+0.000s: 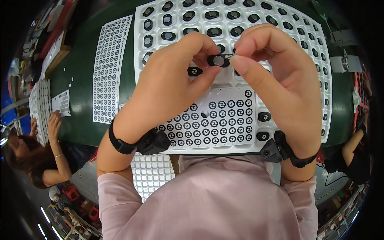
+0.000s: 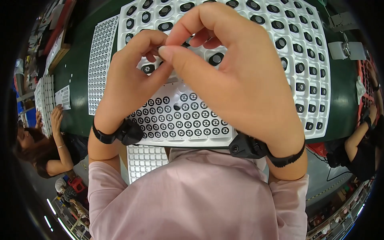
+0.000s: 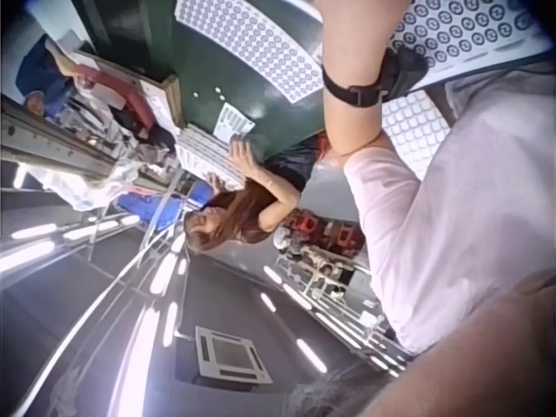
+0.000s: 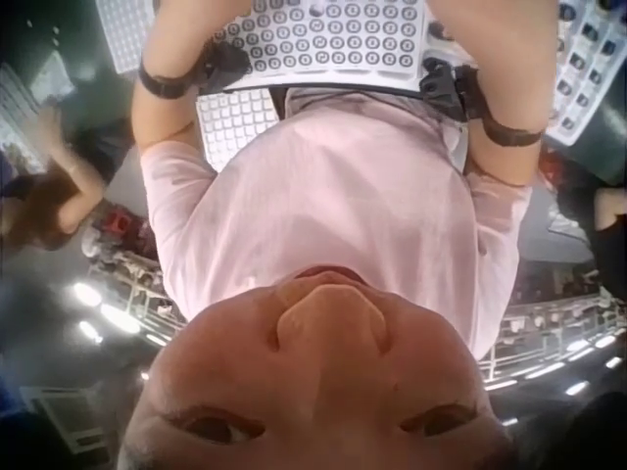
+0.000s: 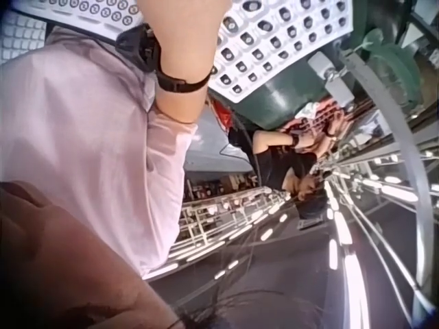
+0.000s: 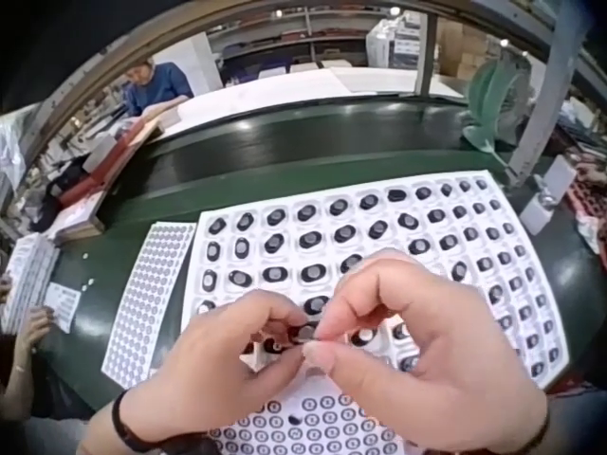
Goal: The person peels circular stickers from a sheet and applies them one by one to the centers of small black components resting in a white tray. After filling the tray, the person sets the used sticker sheet aside and picks up a new sheet to continue the process.
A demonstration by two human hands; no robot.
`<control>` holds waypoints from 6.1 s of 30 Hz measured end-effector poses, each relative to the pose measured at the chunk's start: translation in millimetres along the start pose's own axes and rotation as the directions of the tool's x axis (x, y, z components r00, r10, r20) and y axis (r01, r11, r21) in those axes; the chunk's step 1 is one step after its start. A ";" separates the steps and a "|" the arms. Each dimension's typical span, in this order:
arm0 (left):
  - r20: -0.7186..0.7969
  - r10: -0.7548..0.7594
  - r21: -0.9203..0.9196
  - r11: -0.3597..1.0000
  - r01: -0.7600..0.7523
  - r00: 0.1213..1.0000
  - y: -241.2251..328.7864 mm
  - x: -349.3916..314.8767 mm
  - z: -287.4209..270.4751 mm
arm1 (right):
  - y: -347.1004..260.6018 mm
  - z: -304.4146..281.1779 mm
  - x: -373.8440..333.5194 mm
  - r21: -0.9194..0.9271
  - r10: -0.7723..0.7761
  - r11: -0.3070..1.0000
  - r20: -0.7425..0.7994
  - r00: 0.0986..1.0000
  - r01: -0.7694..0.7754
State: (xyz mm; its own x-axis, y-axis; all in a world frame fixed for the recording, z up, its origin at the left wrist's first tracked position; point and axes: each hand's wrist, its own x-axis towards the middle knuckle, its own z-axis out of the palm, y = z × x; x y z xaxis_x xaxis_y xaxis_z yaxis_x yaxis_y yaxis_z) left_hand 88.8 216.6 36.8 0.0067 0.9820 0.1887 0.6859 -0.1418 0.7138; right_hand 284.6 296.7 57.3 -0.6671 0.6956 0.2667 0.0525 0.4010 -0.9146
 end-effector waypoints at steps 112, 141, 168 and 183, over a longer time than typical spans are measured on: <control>-0.067 -0.093 -0.119 0.989 0.085 0.993 -23.3 -12.5 -12.2 | 42.2 16.4 0.4 -0.576 0.204 0.814 0.159 0.966 -0.077; 0.215 0.123 0.146 0.977 -0.156 0.969 6.7 -1.2 27.9 | 14.1 -25.7 -62.4 -0.463 0.107 0.879 -0.042 0.993 -0.114; 0.421 0.041 -0.393 0.909 0.142 0.906 21.2 10.5 13.3 | 7.7 -7.9 -69.5 0.124 0.221 0.969 -0.045 0.974 -0.214; 0.545 -0.091 -0.408 0.840 0.359 0.833 24.7 16.1 12.4 | 11.8 -7.2 -69.6 -0.221 -0.060 0.974 -0.082 0.995 0.040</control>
State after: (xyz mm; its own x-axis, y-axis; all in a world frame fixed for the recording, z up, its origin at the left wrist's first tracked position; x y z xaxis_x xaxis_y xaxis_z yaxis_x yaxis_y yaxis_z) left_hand 114.8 230.5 49.1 0.3400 0.8991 -0.2756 0.2815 0.1823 0.9421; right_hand 337.0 257.3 30.2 -0.6056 0.7170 0.3452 0.1888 0.5508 -0.8130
